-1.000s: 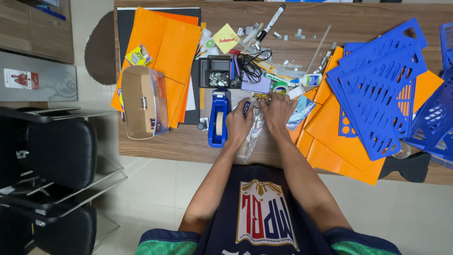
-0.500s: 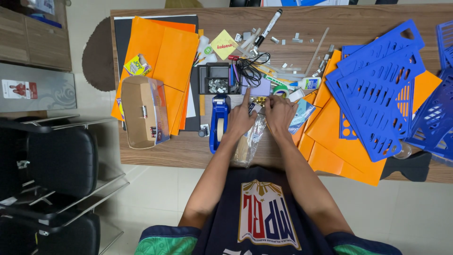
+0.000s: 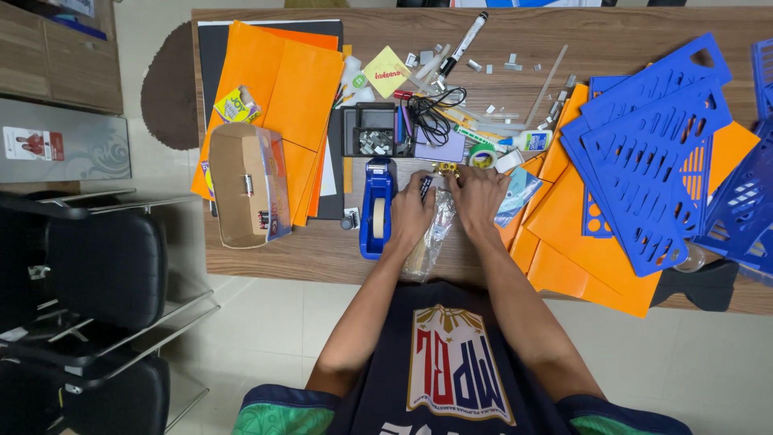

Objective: Assembling plastic desktop file organizers and organizing various office supplies on a desk.

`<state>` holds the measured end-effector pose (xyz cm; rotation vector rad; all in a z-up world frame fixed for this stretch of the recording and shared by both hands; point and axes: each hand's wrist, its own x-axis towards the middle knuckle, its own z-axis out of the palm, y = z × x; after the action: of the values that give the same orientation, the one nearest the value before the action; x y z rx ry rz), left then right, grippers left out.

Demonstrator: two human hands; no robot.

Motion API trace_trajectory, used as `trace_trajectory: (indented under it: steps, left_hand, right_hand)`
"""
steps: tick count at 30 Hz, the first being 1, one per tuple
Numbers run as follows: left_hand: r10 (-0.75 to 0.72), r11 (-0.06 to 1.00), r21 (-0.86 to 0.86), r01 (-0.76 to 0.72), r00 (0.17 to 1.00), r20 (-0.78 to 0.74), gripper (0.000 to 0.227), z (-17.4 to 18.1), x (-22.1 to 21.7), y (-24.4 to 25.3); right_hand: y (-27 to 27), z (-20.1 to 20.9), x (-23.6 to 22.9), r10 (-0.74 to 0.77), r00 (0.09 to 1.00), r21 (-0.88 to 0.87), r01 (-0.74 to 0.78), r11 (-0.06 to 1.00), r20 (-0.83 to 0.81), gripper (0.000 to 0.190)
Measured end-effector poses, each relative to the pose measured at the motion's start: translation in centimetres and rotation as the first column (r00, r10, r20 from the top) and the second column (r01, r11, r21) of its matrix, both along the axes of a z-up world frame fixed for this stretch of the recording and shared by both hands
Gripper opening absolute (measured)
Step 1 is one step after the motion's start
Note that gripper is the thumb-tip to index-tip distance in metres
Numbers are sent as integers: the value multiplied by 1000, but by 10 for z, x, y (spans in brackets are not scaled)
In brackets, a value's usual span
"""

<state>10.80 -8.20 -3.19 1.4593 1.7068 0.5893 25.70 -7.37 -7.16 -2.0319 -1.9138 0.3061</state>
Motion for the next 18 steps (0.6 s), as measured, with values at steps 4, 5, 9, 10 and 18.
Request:
trace_trajectory:
  steps: [4,5,9,10,18]
  left_hand:
    - [26,996,80,-28,999,26,40,-6,-1,-1]
    - [13,995,98,-16,999,31,41,-3,-2,-1]
    - [-11,990,138,3,999,53,36,-5,-3,-1]
    - [-10,991,137,3,999,53,36,0,-3,-1]
    - [110,991,-91,-98,984,137,34,-1,1,2]
  right_hand:
    - [-1,7,1,37,999,29,-37,999,3,27]
    - [-1,7,2,107,994,88,-108,990,20,26]
    - [6,8,5,233,972,108,-233,966,10,22]
    - [7,7,7,234,972,107,-234,966,10,22]
    - [11,17,16,256,960,66,-250,966,-116,21]
